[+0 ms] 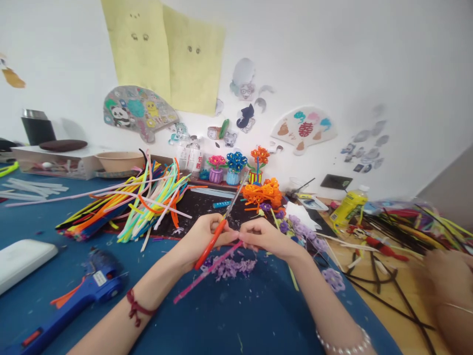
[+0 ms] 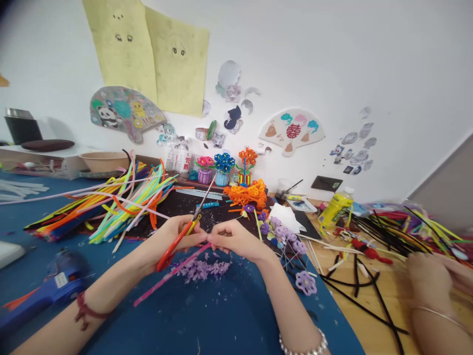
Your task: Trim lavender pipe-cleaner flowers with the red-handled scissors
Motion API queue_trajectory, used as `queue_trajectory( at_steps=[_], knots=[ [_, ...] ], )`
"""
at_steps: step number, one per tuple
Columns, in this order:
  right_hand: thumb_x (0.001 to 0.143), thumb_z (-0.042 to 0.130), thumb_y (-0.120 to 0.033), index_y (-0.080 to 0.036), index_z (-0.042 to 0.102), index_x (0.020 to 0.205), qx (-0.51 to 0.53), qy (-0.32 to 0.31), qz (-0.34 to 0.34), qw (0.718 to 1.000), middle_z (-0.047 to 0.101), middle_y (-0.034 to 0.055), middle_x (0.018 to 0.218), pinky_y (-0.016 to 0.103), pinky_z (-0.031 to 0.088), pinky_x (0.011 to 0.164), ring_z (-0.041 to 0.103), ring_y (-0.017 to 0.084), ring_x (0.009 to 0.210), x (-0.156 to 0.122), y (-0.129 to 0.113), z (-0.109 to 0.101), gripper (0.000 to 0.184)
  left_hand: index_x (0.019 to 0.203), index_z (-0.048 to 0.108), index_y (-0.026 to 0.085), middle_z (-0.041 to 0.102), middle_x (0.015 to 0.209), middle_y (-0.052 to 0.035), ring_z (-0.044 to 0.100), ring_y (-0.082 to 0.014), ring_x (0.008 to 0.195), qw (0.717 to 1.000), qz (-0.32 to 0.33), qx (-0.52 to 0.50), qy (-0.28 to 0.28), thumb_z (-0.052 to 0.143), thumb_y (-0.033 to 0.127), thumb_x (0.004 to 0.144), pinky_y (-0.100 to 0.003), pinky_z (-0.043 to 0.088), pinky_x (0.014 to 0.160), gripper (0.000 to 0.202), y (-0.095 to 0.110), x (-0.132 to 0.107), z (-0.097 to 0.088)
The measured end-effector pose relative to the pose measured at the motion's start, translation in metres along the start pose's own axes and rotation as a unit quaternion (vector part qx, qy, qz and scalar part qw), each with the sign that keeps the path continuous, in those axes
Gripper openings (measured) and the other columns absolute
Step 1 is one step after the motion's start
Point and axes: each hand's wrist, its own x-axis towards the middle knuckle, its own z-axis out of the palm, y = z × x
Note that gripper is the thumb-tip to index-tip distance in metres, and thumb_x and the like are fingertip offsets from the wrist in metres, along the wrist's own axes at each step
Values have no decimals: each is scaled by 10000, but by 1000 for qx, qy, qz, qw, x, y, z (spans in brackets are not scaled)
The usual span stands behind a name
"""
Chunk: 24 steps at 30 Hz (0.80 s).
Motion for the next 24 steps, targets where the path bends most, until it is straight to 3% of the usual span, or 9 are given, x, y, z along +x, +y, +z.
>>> queue_trajectory(
  at_steps=[4,9,16,24],
  knots=[
    [811,619,-475,-150,557,636,44,34,5,998,464,-54,503,187,254,405,369,56,438,1,0,3,375,646,460,179,443,521,105,353,-34,456,999,0,-29,-26,797,368,553,-181,238,441,397,2,-3,2],
    [805,622,-477,-145,568,643,53,37,8,998,475,-50,526,190,239,403,356,52,440,3,1,5,373,656,441,184,502,552,89,404,-40,443,999,-15,-40,-32,803,358,541,-187,276,432,418,0,-3,6],
    [799,634,-463,-150,549,618,61,41,11,997,450,-60,521,198,224,409,335,50,436,4,2,7,371,627,417,188,448,488,110,386,-39,426,999,-19,-27,-36,802,308,525,-185,281,429,416,1,-3,7],
    [788,646,-461,-159,525,584,32,78,-16,996,423,-63,503,225,221,442,336,64,452,1,6,-9,385,639,409,195,431,476,112,386,-43,427,999,-28,-12,-41,766,288,559,-183,259,433,377,-3,-1,4]
  ],
)
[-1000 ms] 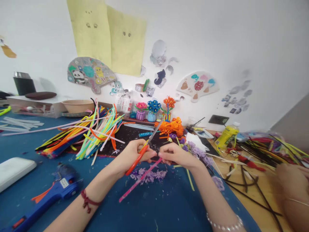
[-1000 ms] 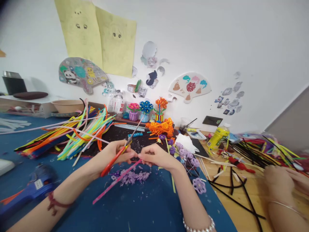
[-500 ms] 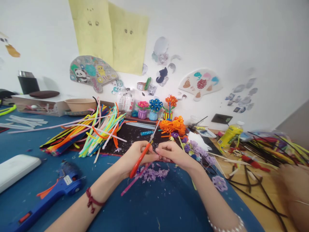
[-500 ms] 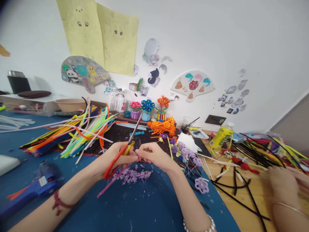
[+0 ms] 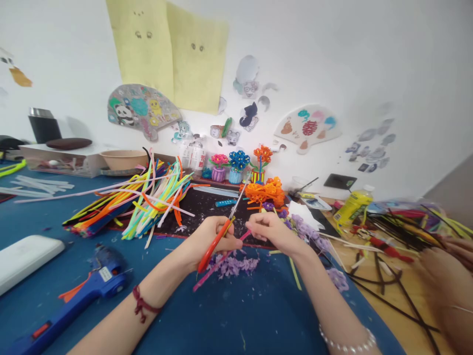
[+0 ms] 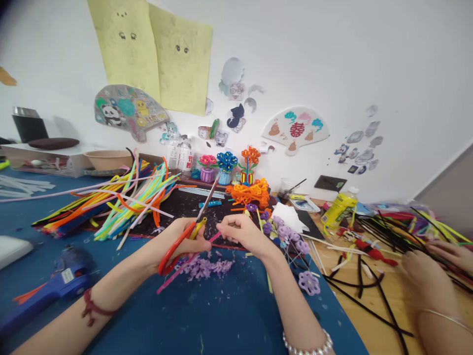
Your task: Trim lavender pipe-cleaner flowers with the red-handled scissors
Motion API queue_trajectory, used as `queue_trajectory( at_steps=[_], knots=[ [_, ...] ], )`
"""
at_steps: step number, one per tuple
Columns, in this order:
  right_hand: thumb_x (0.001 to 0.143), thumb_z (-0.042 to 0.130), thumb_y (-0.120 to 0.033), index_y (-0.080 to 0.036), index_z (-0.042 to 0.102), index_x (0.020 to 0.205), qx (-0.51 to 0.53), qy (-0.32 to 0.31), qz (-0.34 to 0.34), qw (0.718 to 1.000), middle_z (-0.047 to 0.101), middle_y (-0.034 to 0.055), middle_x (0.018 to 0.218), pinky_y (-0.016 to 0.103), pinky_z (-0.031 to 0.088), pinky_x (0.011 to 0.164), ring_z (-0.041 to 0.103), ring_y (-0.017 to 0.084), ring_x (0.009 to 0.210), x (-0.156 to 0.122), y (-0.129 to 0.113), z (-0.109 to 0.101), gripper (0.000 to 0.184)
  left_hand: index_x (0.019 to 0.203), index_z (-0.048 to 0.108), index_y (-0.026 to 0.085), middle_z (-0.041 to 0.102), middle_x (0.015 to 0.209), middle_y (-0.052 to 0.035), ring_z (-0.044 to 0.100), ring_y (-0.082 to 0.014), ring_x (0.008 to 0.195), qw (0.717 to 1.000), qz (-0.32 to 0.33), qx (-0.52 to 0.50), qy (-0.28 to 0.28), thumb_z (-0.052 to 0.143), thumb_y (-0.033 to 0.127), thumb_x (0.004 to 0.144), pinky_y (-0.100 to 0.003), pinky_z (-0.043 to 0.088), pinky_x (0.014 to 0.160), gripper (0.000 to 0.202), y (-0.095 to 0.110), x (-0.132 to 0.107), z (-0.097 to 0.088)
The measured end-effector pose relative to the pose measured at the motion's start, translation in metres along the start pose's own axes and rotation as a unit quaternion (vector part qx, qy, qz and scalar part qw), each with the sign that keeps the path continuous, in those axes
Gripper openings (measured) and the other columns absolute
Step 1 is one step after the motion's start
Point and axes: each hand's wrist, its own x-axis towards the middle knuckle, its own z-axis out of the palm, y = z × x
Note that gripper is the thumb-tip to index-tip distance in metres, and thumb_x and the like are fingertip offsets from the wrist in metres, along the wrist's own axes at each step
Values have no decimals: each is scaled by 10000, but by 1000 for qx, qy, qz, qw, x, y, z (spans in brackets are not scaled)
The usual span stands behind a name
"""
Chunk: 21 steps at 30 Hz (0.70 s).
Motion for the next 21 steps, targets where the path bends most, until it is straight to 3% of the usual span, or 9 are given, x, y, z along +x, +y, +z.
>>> queue_trajectory(
  at_steps=[9,21],
  knots=[
    [786,650,-444,-176,452,548,20,54,-6,998,367,-75,489,242,179,452,284,62,442,-6,2,-24,410,607,402,197,426,466,106,375,-48,430,999,-12,33,-3,733,255,568,-193,265,434,339,4,-2,1],
    [752,682,-492,-184,455,553,44,137,-8,990,384,-58,498,253,177,442,280,69,438,-14,14,-56,431,635,427,191,451,496,102,369,-49,452,999,-12,35,-17,792,352,537,-192,257,441,411,2,-3,-2]
  ],
)
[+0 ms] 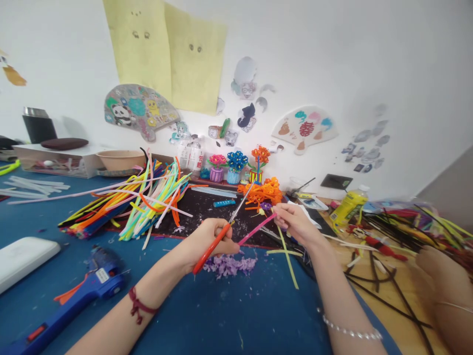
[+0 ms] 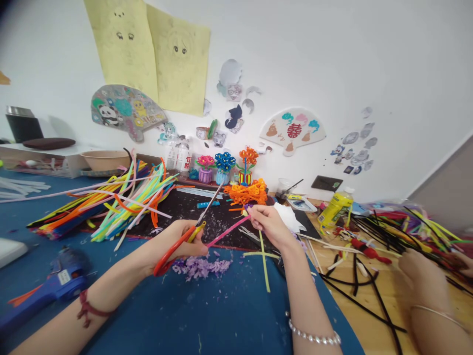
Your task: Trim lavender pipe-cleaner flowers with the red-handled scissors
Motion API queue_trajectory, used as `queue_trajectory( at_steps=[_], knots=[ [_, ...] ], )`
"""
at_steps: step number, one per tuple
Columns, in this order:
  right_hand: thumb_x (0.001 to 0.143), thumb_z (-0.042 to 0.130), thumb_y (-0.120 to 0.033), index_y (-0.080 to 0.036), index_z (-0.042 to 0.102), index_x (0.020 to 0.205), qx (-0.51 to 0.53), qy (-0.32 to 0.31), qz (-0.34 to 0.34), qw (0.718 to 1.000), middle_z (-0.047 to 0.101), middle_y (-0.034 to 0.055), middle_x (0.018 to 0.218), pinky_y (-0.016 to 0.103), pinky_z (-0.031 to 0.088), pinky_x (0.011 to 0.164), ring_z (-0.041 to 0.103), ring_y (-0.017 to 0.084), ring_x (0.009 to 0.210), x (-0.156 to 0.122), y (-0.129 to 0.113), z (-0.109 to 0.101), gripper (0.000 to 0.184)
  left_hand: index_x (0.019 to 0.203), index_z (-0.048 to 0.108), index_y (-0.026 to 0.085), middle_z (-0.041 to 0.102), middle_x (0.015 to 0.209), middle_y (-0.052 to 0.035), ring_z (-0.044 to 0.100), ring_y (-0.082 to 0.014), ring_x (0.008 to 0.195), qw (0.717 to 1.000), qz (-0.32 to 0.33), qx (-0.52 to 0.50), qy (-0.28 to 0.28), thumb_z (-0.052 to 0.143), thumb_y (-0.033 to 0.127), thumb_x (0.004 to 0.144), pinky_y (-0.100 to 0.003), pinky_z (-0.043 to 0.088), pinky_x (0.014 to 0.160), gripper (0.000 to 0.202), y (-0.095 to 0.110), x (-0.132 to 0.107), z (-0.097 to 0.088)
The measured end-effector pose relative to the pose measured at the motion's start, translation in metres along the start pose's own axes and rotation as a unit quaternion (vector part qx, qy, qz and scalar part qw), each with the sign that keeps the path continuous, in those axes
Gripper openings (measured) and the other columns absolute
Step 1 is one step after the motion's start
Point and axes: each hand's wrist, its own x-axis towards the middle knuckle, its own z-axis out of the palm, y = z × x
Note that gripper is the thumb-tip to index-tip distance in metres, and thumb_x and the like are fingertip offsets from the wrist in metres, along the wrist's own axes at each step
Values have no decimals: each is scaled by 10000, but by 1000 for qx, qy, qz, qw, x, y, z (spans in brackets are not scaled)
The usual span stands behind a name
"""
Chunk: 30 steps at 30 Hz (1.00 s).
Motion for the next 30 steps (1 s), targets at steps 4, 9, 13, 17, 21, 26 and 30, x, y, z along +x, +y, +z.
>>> queue_trajectory(
  at_steps=[4,9,13,17,21,26,30],
  knots=[
    [756,677,-495,-190,442,546,12,25,-3,1000,358,-64,480,251,199,442,287,73,438,-2,2,-14,439,636,427,195,429,488,106,355,-51,444,1000,4,17,-6,775,344,568,-194,260,435,384,-3,1,-3],
    [738,700,-474,-189,430,533,22,48,-11,999,348,-68,479,247,206,442,287,68,443,-5,5,-27,443,643,439,197,516,518,74,416,-70,455,999,12,42,-15,724,313,621,-198,304,439,308,-4,1,-9],
    [721,712,-478,-189,422,523,21,53,-9,998,355,-67,474,249,211,440,289,67,438,-5,8,-31,455,661,444,192,662,635,-10,477,-81,467,998,-8,60,-17,706,357,632,-202,339,437,312,-1,0,-12],
    [728,704,-484,-193,419,528,14,50,-6,999,362,-62,478,254,205,440,294,71,439,-4,9,-30,454,667,450,189,673,644,-15,489,-79,450,998,-25,62,-12,716,341,608,-201,343,431,312,1,0,-12],
    [751,683,-477,-196,418,534,3,36,-3,999,360,-64,489,252,206,446,290,72,444,-3,7,-24,443,654,441,194,634,593,20,485,-83,466,998,-15,62,7,743,369,587,-204,355,443,355,2,0,-11],
    [744,688,-464,-188,446,533,-21,-21,4,1000,378,-63,487,247,201,445,302,73,446,0,2,2,423,653,458,189,476,497,91,379,-55,447,997,34,46,48,738,426,612,-183,286,427,369,2,1,-11],
    [766,665,-461,-179,458,547,-30,-84,6,996,395,-65,489,237,216,450,315,69,446,-1,-5,30,413,680,466,188,516,559,74,369,-46,454,996,42,21,72,738,411,630,-174,253,415,356,3,3,-7]
  ],
)
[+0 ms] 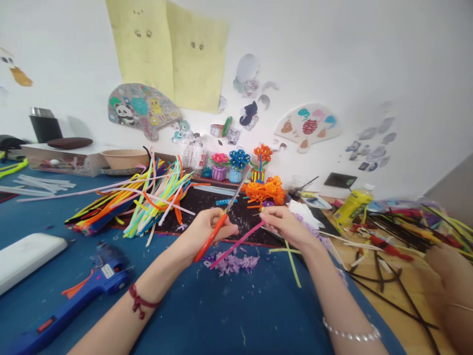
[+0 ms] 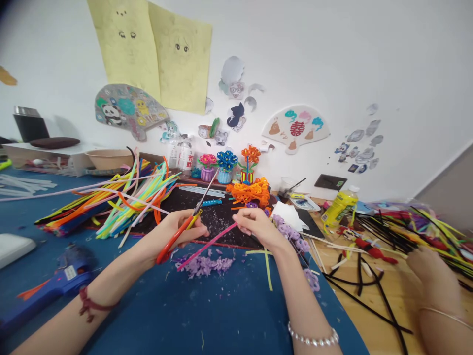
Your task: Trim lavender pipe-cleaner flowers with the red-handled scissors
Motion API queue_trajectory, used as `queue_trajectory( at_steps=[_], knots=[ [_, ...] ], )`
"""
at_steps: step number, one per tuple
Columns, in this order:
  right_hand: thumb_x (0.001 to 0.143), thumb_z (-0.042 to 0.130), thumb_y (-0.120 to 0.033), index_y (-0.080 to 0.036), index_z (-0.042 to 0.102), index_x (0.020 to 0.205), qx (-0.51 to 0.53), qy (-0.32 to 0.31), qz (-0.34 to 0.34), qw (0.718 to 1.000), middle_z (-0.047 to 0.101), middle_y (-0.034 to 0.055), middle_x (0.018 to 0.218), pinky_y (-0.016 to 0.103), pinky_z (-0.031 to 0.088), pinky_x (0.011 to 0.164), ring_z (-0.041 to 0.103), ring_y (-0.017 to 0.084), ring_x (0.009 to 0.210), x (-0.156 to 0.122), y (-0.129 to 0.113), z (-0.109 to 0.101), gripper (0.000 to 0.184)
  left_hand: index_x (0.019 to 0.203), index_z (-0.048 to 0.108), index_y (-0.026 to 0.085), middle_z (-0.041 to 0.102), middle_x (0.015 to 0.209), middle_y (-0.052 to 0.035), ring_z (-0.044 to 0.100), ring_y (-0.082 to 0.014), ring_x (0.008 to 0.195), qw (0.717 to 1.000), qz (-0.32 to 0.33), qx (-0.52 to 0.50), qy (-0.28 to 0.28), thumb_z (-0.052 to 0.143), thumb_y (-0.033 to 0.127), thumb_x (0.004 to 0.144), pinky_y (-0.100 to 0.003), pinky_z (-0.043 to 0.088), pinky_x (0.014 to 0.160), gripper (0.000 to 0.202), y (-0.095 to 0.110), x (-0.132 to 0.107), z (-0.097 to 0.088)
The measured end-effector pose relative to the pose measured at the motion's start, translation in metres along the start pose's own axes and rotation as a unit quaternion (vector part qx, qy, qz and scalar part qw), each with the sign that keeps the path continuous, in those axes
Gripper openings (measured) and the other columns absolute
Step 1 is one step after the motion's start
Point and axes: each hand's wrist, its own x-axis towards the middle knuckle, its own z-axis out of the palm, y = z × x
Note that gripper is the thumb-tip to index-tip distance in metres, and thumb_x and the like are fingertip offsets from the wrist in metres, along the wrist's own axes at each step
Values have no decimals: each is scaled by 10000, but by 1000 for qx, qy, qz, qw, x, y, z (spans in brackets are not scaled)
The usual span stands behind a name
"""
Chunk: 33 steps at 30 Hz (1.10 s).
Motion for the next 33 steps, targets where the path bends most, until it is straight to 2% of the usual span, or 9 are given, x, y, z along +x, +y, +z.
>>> queue_trajectory(
  at_steps=[3,6,10,13,16,21,28,31,33],
  knots=[
    [771,662,-467,-167,513,589,-6,-44,-6,999,433,-55,513,233,237,455,349,73,456,1,-4,17,381,631,455,188,467,495,86,326,-42,425,1000,-12,-24,-9,732,409,647,-180,230,403,355,4,-4,5],
    [769,660,-483,-164,553,638,-12,-67,-16,998,440,-55,519,231,247,459,358,80,463,1,-7,28,361,607,485,187,437,475,83,327,-50,423,996,-38,-75,-42,723,446,653,-193,229,402,355,10,-11,7],
    [770,647,-515,-171,569,672,-22,-58,-45,997,459,-48,548,230,260,474,366,89,490,1,-11,36,366,688,539,198,536,599,42,430,-80,511,989,-52,-125,-51,685,487,686,-214,320,467,323,8,-17,7],
    [780,635,-516,-172,586,672,-53,-39,-81,995,509,-24,583,236,294,497,404,105,525,3,-12,40,363,692,529,190,474,576,64,385,-63,472,987,-53,-130,-83,701,468,677,-209,286,444,328,-5,-10,7],
    [782,630,-517,-175,595,660,-79,-17,-100,992,529,-11,601,245,316,519,433,121,557,4,-11,41,365,696,541,182,485,557,63,344,-54,425,986,-51,-124,-97,703,449,678,-214,251,412,313,-15,-2,6],
    [796,628,-487,-177,584,650,-91,11,-99,991,470,-29,581,247,283,499,393,109,527,4,-7,30,345,690,542,178,612,657,15,369,-51,447,987,-35,-118,-106,713,378,678,-213,221,407,264,-15,-1,4],
    [778,643,-486,-185,555,621,-87,65,-88,990,445,-36,553,254,279,484,371,105,492,-1,-8,8,351,644,534,179,489,507,61,307,-41,403,989,-27,-107,-94,701,357,685,-224,156,395,248,-12,-2,3],
    [767,654,-483,-187,566,625,-83,94,-86,988,457,-32,551,255,285,479,373,108,489,-3,-5,-5,340,630,522,177,462,477,71,296,-39,403,990,-28,-103,-94,700,344,680,-224,154,401,250,-12,-1,2],
    [764,660,-479,-186,577,628,-81,112,-84,987,464,-30,546,253,292,478,380,108,488,-5,-1,-15,334,634,509,177,499,502,64,300,-37,408,990,-30,-100,-92,699,337,673,-221,169,406,251,-10,-2,2]
  ],
)
